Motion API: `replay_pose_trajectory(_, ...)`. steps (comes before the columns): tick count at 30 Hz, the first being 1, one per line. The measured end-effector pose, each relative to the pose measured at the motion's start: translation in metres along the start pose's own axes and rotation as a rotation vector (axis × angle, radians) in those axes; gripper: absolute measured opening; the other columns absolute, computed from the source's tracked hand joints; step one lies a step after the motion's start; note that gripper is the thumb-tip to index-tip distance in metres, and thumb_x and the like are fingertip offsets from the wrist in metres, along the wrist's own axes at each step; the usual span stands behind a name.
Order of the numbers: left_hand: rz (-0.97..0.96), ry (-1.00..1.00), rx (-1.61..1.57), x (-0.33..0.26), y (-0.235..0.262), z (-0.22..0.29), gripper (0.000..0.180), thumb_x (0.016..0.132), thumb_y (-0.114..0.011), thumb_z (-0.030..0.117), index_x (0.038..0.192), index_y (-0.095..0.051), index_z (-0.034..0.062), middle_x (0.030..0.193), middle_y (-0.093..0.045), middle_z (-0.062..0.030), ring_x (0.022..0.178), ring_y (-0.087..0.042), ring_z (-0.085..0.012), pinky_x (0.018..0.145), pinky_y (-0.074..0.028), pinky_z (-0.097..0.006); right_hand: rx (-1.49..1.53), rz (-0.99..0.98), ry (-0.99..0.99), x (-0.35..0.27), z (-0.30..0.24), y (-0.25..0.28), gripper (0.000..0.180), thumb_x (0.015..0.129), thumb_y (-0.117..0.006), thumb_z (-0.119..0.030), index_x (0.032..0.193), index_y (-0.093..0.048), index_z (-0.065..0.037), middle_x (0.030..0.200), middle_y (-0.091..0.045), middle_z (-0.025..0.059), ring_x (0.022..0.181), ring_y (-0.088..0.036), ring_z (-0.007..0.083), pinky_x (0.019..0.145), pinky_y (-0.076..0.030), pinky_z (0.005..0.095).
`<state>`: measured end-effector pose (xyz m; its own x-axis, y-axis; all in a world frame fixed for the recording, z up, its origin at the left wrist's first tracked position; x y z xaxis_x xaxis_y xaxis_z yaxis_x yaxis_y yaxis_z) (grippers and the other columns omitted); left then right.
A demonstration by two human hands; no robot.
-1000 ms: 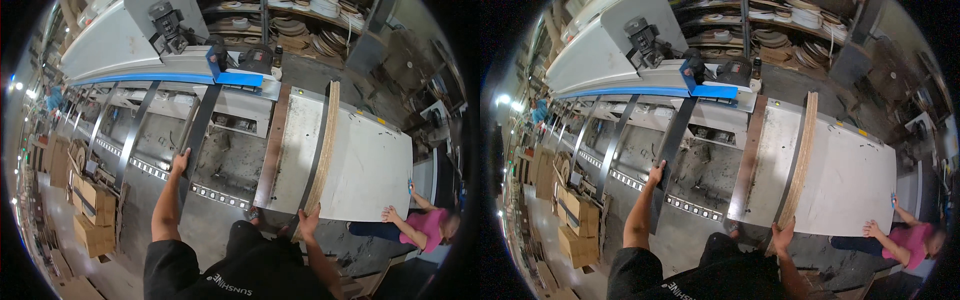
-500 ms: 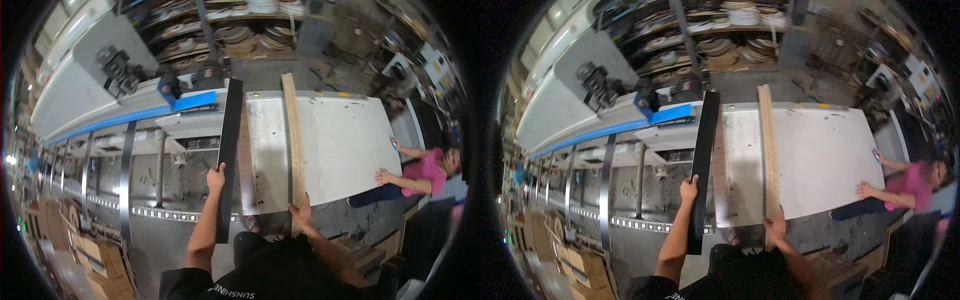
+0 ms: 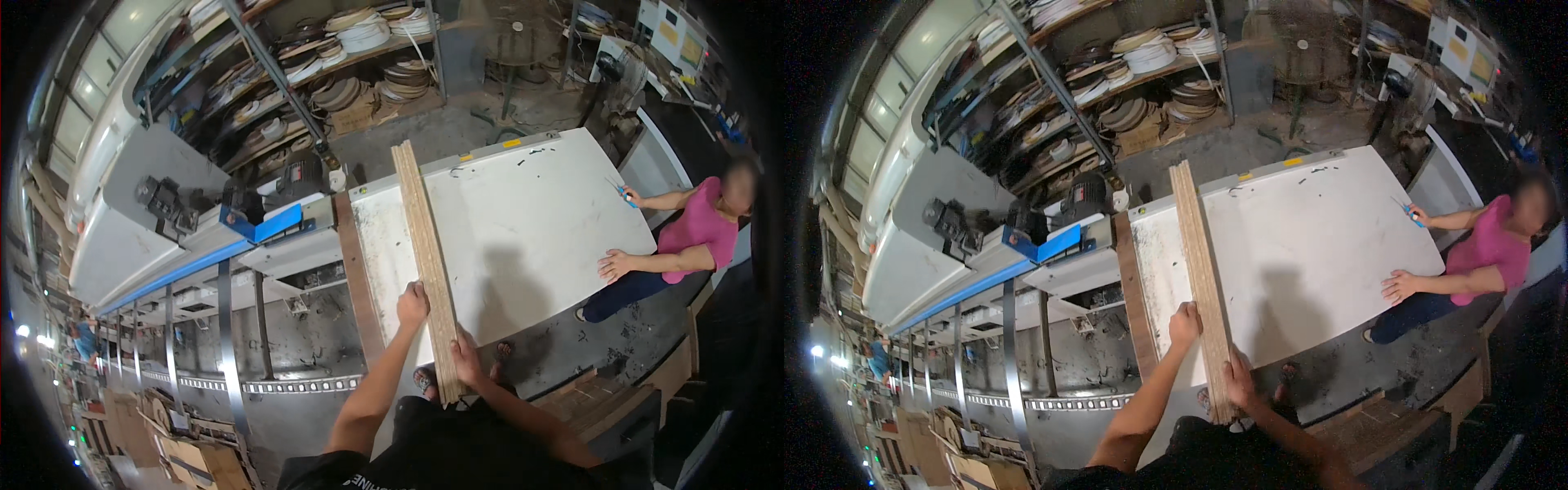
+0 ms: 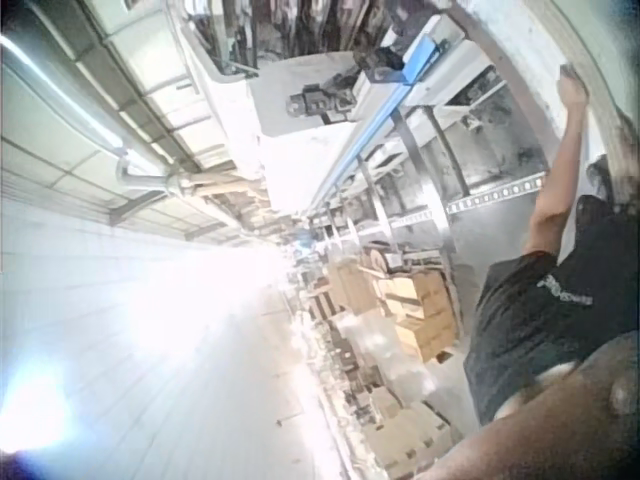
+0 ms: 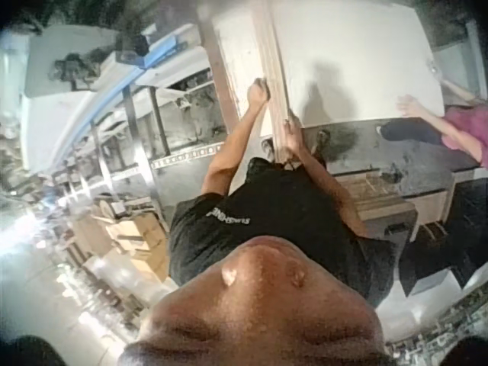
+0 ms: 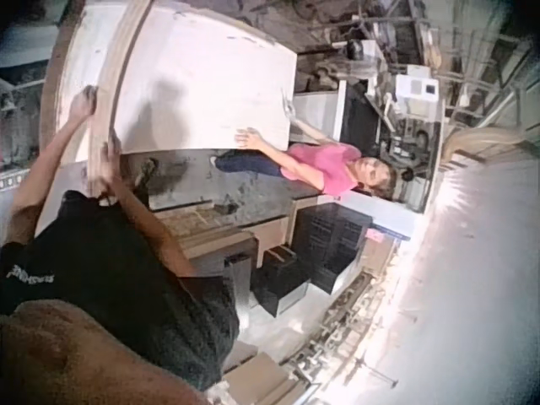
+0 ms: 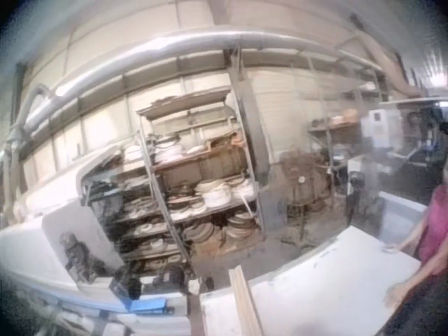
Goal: The person scrapes the edges of wooden boards with a handheld tool, moves the boards onto a stack, and feeds wooden panels and edge strips into an edge banding machine while working with a coworker to process the banded boards on a table.
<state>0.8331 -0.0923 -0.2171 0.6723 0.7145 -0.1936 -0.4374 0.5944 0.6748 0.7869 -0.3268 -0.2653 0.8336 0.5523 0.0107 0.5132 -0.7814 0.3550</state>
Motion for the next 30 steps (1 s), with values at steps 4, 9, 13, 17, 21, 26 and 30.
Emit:
replay_pose_trajectory(4,0.007,0.212,0.150,0.013,-0.009,0.035,0.070,0.095,-0.057,0.063,0.126,-0.060,0.0001,0.103,-0.070,-0.0321,0.102,-0.067,-0.0487,0.092,-0.051,-0.055,0.121,-0.042,-0.249,-0.031,0.026,0.041,0.043,0.105,-0.053,-0.029,0.134,-0.057,0.003,0.131,-0.060,0.0251,0.123,-0.057,0.0336,0.104,-0.045,0.0419)
replay_pose_trajectory(9,0.158,0.258,0.341,0.092,-0.023,0.084,0.134,0.067,-0.078,0.077,0.155,-0.022,-0.0081,0.142,-0.050,-0.0357,0.128,-0.057,-0.0451,0.102,-0.050,-0.051,0.769,-0.073,-0.745,-0.063,0.065,0.045,0.051,0.096,-0.070,-0.032,0.140,-0.055,-0.011,0.135,-0.059,0.0183,0.125,-0.056,0.0347,0.096,-0.051,0.0450)
replay_pose_trajectory(13,0.036,0.339,0.461,0.118,-0.067,0.132,0.135,0.064,-0.086,0.065,0.155,-0.017,-0.0069,0.146,-0.045,-0.0331,0.129,-0.054,-0.0490,0.103,-0.051,-0.050,1.605,-0.717,-1.190,-0.131,0.156,-0.047,0.067,0.094,-0.073,-0.035,0.152,-0.046,-0.015,0.147,-0.050,0.0100,0.128,-0.055,0.0229,0.105,-0.051,0.0440)
replay_pose_trajectory(17,0.166,0.240,0.581,0.130,-0.077,0.120,0.094,0.070,-0.084,0.050,0.135,-0.043,-0.0047,0.128,-0.062,-0.0270,0.116,-0.064,-0.0432,0.099,-0.052,-0.049,2.056,-0.906,-0.471,-0.135,0.145,-0.077,0.084,0.093,-0.075,-0.036,0.161,-0.029,-0.020,0.161,-0.033,0.0088,0.143,-0.039,0.0233,0.108,-0.048,0.0523)
replay_pose_trajectory(21,0.219,0.165,0.431,0.132,-0.027,0.072,0.072,0.072,-0.083,0.041,0.121,-0.053,-0.0025,0.104,-0.071,-0.0204,0.100,-0.070,-0.0381,0.091,-0.055,-0.045,1.457,-1.097,-1.176,-0.091,0.081,-0.043,0.111,0.083,-0.080,-0.056,0.163,-0.014,-0.017,0.163,-0.025,0.0096,0.148,-0.032,0.0285,0.108,-0.047,0.0578)
replay_pose_trajectory(26,0.216,0.145,0.331,0.146,-0.008,0.066,0.081,0.070,-0.087,0.040,0.126,-0.048,-0.0047,0.104,-0.069,-0.0211,0.097,-0.069,-0.0351,0.088,-0.055,-0.044,1.052,-1.204,-0.970,-0.062,0.061,-0.018,0.135,0.078,-0.080,-0.065,0.162,0.008,-0.007,0.169,0.003,0.0150,0.156,-0.012,0.0315,0.107,-0.048,0.0613)
replay_pose_trajectory(30,0.187,0.217,0.467,0.138,-0.046,0.085,0.089,0.066,-0.092,0.042,0.128,-0.047,-0.0043,0.109,-0.068,-0.0221,0.099,-0.069,-0.0358,0.089,-0.056,-0.044,1.149,-1.046,-1.054,-0.072,0.067,-0.008,0.139,0.078,-0.082,-0.062,0.160,0.015,-0.006,0.169,0.010,0.0159,0.157,-0.008,0.0340,0.106,-0.051,0.0604)
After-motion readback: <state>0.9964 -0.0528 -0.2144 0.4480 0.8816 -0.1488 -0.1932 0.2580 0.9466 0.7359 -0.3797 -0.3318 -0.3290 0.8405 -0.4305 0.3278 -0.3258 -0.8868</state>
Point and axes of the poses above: each hand's wrist, its own x-axis towards the middle knuckle, its own y-axis out of the back of the hand, z = x × y, the point moved 3 cm from there along x, towards the middle knuckle
